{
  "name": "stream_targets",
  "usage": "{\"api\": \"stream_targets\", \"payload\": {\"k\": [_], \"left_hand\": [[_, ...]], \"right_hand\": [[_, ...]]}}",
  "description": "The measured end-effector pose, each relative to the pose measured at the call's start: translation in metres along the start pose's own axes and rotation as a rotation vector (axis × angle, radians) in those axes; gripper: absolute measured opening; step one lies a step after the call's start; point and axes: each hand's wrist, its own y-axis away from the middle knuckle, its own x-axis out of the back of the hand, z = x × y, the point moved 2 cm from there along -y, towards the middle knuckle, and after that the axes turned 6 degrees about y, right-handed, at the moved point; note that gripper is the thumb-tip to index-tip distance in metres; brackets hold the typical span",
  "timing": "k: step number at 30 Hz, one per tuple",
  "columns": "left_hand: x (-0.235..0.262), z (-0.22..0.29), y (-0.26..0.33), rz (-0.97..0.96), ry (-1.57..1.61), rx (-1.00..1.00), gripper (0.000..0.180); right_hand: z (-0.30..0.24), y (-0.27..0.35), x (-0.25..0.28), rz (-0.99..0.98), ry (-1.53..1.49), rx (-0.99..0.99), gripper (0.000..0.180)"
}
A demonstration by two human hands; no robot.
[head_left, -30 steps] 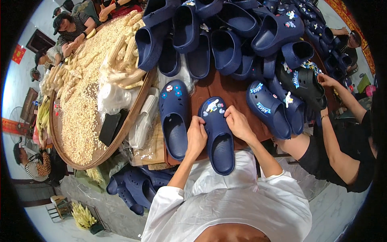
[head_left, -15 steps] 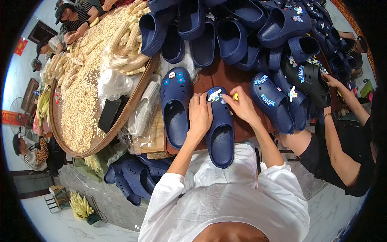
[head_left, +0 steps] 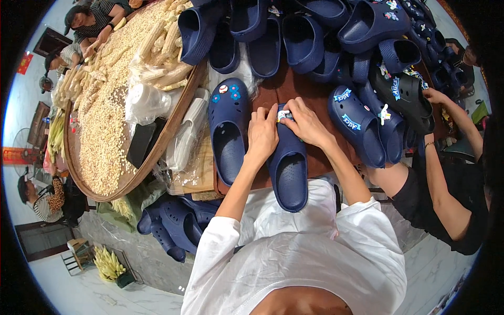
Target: Attaching decorative plastic charms to the ventilation holes of blue clogs.
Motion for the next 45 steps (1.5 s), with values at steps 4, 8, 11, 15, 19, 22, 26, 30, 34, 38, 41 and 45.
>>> {"api": "stream_targets", "payload": {"k": [4, 8, 11, 15, 19, 22, 26, 30, 34, 38, 41, 45], "left_hand": [[-0.002, 0.0, -0.006, -0.043, 0.036, -0.014, 0.042], [-0.01, 0.0, -0.012, 0.036, 0.184, -0.184, 0.034], [-0.01, 0.0, -0.011, 0.05, 0.267, -0.142, 0.028], [-0.009, 0.001, -0.013, 0.094, 0.344, -0.132, 0.017], [-0.01, 0.0, -0.011, 0.188, 0.245, -0.191, 0.012], [-0.013, 0.0, -0.008, 0.213, 0.213, -0.187, 0.012], [-0.009, 0.0, -0.002, 0.253, 0.265, -0.129, 0.011], [-0.003, 0.0, -0.001, 0.303, 0.113, -0.063, 0.024], [-0.006, -0.002, -0.001, 0.292, -0.048, -0.043, 0.037], [-0.009, -0.006, 0.001, 0.125, 0.079, 0.09, 0.032], [-0.013, -0.003, 0.008, 0.185, 0.204, 0.093, 0.032], [-0.01, 0.0, 0.01, 0.124, 0.267, 0.196, 0.035]], "right_hand": [[0.003, -0.003, -0.002, -0.017, -0.078, -0.043, 0.02], [0.009, 0.002, -0.01, 0.058, -0.186, -0.154, 0.018], [0.004, 0.006, -0.009, 0.111, -0.184, -0.158, 0.019], [0.008, 0.005, -0.006, 0.135, -0.145, -0.118, 0.016], [0.006, 0.001, -0.007, 0.087, -0.163, -0.096, 0.025], [0.012, 0.003, -0.011, 0.103, -0.195, -0.151, 0.026], [0.021, 0.005, -0.021, 0.175, -0.282, -0.207, 0.026], [0.017, 0.005, -0.014, 0.142, -0.276, -0.214, 0.028], [0.015, 0.0, -0.004, 0.082, -0.228, -0.199, 0.036], [0.018, -0.006, -0.001, -0.073, -0.057, -0.396, 0.043], [0.023, -0.007, -0.007, -0.098, 0.031, -0.381, 0.046], [0.007, -0.008, -0.007, -0.033, 0.167, -0.272, 0.04]]}}
